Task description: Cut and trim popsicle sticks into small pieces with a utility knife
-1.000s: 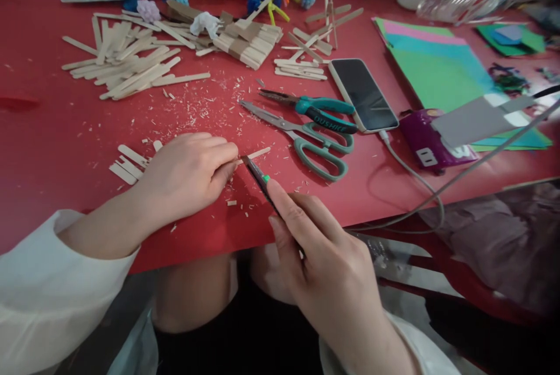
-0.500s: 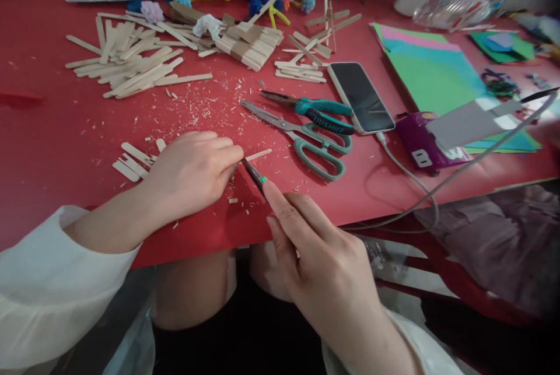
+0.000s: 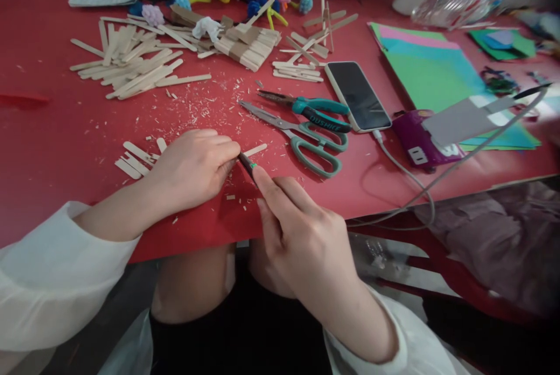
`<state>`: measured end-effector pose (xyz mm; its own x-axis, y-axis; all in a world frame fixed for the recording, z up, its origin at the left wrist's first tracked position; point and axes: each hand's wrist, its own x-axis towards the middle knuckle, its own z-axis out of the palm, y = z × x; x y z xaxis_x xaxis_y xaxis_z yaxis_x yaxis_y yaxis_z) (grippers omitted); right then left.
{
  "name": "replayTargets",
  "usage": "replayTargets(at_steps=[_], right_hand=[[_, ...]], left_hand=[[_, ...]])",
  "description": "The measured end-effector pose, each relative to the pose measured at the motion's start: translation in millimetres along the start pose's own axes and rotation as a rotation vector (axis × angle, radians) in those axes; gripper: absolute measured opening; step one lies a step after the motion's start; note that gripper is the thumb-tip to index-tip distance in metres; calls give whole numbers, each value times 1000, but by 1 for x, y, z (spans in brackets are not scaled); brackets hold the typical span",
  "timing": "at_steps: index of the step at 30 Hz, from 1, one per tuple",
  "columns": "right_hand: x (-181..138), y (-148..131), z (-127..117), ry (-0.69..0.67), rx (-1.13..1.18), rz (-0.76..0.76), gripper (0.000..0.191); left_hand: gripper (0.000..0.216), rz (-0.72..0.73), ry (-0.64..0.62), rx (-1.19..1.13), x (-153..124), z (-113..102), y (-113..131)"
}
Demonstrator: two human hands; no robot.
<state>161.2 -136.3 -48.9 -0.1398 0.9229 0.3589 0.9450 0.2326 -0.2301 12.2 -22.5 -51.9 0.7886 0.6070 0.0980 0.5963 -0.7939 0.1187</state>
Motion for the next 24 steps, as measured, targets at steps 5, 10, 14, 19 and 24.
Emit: replayTargets(at_steps=[5,10,14,19,24], right_hand=[[-1,4,3,21,80,30,37],[-5,3,3,66,126,58,36],[-9,0,2,77,96,41,36],[-16,-1,-2,55,79,32,35],[-22,-2,-30,93,23,71,33]], left_hand=[[20,-9,21,-23,-1,1,-1],[21,-6,43,-31,-1,2,0],[21,-8,45,-7,-2,3,1],[21,-16,36,-6,-5,4,6],[23,-39,41,-13,-5,5,6]])
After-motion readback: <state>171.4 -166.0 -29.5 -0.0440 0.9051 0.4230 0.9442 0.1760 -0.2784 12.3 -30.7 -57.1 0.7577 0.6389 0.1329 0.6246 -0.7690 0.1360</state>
